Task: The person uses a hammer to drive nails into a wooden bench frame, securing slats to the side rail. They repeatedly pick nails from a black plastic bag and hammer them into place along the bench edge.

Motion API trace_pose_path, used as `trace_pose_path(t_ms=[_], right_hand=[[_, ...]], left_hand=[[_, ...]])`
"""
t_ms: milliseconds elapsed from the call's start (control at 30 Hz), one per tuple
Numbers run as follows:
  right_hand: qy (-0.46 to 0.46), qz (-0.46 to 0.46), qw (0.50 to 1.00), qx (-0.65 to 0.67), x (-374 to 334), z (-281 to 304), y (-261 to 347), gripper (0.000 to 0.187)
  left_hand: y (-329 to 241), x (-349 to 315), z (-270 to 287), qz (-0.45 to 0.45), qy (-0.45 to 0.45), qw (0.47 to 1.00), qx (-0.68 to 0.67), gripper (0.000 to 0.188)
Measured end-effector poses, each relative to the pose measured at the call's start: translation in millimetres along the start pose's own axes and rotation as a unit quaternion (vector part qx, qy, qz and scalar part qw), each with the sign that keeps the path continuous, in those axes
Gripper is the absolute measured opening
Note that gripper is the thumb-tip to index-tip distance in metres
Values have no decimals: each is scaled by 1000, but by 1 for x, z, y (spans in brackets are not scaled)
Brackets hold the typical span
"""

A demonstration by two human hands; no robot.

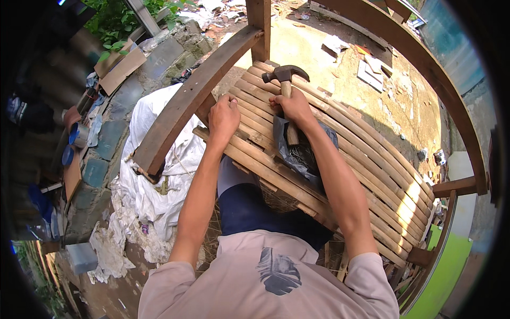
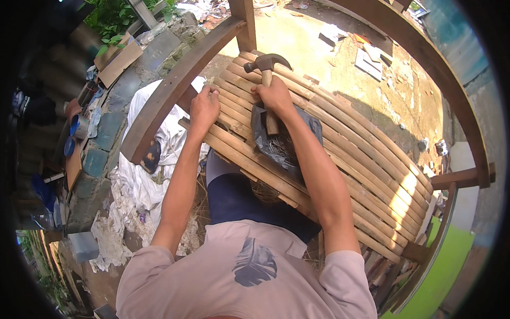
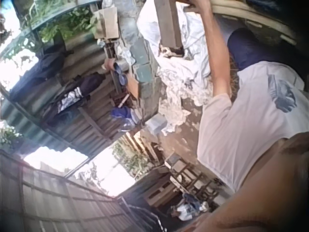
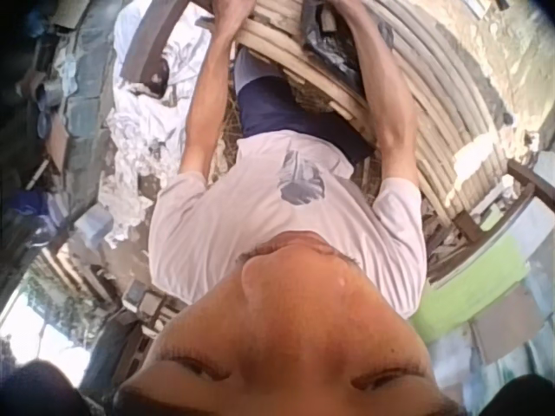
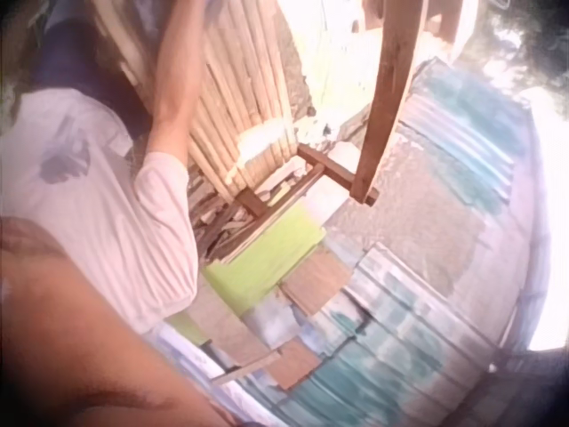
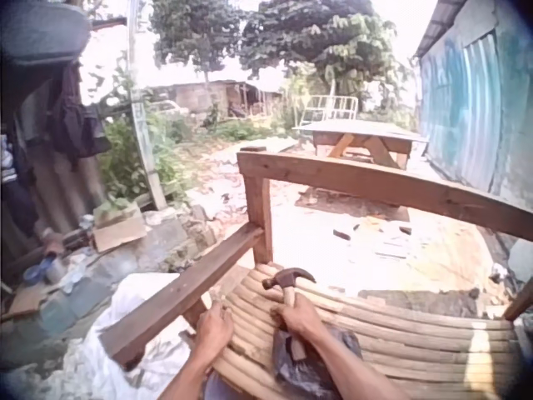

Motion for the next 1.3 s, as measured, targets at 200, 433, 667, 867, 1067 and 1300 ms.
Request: trace_pose_path(t_ms=[200,433,667,867,1067,1300], right_hand=[[-28,15,998,-54,5,-1,-5,30],[-44,90,967,-235,-61,16,21,42],[-63,112,961,-243,-110,31,16,35],[-68,51,970,-229,-110,36,25,41],[-45,51,959,-275,-86,34,48,39],[23,52,964,-259,-33,7,52,47]], left_hand=[[-9,15,-10,15,48,993,111,31],[0,15,-24,-17,12,991,130,34],[3,15,-20,-51,-1,991,125,33],[2,17,-22,-48,-20,996,75,33],[5,15,-20,-19,-20,999,26,31],[6,6,-15,-15,-40,998,-36,30]])
Point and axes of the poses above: each hand's wrist, its own x-axis towards the middle knuckle, its own z-axis out of the back of the hand, y = z × x, the point moved 2 cm from there along x, towards the middle knuckle, and after that the axes turned 1 degree about -y, right-handed, at the moved point
